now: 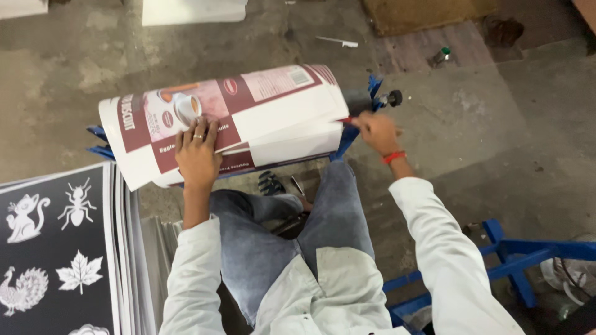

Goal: The person applies large printed labels onto a metal cylinder by hand and with a red handheld tool, smoothing the paper onto the surface.

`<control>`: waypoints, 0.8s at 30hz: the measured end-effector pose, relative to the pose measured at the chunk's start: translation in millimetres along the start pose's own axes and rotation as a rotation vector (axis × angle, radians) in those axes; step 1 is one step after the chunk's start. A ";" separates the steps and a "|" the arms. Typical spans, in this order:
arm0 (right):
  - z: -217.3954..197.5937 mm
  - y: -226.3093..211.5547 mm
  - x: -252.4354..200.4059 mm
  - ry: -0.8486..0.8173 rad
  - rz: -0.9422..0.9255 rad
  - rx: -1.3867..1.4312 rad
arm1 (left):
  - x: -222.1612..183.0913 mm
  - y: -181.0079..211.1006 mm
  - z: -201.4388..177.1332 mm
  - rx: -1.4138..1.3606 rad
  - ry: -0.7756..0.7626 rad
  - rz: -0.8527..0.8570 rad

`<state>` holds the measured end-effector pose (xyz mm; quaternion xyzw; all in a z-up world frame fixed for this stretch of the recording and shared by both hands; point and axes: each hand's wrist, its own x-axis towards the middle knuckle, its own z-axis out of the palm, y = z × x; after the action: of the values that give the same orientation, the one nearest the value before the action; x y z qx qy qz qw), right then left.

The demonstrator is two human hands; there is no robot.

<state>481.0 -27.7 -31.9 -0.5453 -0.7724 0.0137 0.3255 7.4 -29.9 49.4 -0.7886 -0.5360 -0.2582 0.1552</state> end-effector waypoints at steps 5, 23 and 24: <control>8.8 -10.9 -26.9 -0.090 -0.161 0.012 | -6.2 3.6 3.5 -0.043 -0.025 -0.014; 24.1 -18.7 -52.8 0.098 -0.061 -0.007 | 1.9 -3.4 6.4 -0.087 -0.019 -0.012; 24.1 -16.7 -53.5 0.122 -0.046 0.019 | 6.8 -4.7 8.1 -0.076 -0.007 -0.004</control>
<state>465.0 -71.9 -70.8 -0.5243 -0.7632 -0.0198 0.3772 7.0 -18.8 46.5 -0.7937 -0.5281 -0.2758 0.1228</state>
